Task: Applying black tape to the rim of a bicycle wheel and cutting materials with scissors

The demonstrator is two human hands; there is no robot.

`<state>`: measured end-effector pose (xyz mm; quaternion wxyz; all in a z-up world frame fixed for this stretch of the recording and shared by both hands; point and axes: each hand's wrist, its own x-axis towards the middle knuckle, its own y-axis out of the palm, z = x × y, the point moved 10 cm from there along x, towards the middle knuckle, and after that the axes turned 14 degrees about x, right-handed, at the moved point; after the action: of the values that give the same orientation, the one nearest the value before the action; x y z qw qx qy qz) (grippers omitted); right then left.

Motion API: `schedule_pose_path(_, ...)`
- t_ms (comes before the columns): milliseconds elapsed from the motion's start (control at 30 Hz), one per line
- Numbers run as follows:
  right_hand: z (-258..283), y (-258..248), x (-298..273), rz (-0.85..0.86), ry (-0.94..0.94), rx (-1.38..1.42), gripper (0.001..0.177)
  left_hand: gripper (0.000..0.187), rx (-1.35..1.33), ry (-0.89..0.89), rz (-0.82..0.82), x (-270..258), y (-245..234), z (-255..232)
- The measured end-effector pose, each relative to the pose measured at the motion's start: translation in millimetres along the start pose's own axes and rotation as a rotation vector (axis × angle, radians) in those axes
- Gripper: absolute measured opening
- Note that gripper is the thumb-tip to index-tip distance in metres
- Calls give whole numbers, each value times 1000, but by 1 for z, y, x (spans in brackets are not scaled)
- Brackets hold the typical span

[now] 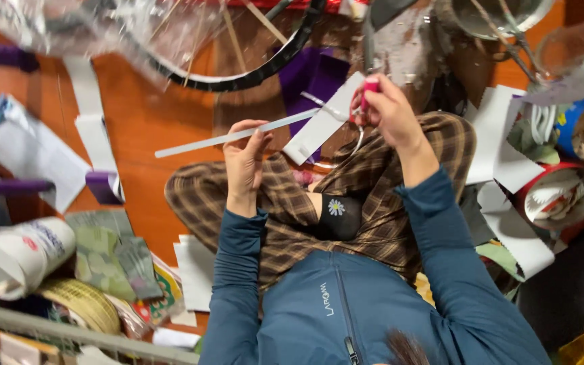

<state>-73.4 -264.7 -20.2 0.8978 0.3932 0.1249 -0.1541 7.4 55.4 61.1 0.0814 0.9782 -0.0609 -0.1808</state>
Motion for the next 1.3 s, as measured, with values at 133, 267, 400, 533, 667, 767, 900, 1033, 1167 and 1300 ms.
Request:
schedule_pose_path(133, -16, 61, -30, 67, 20, -191, 28, 24, 21, 5, -6, -16, -19, -1)
schedule_pose_path(267, -28, 95, -49, 8, 54, -986, 40, 24, 121, 38, -23, -18, -36, -12)
schedule_pose_path(400, -26, 82, -31, -39, -94, -1171, 26, 22, 195, 107, -17, 10, -41, -32)
schedule_pose_path(533, -9, 98, -10, -11, -190, -1092, 26, 18, 200, 164, -24, 52, -44, -27)
schedule_pose_path(667, -26, 79, 19, -131, -141, -610, 15, 17, 138, 82, -29, 57, -49, 5)
schedule_pose_path(767, -56, 67, 45, 96, -223, -507, 10, 21, 43, 27, -43, 43, -47, -8)
schedule_pose_path(900, -78, 104, 38, 70, 120, -286, 8, 22, -45, -35, -42, 44, -58, 3)
schedule_pose_path(1033, -92, 95, 37, 101, 126, -269, 31, 21, -52, -81, -7, 45, -52, 11)
schedule_pose_path(1167, -90, 78, 32, -124, 204, -244, 48, 21, -26, -110, 19, 46, -41, 13)
schedule_pose_path(1300, -87, 88, 31, -143, 220, -246, 47, 20, -2, -128, 29, 47, -35, 12)
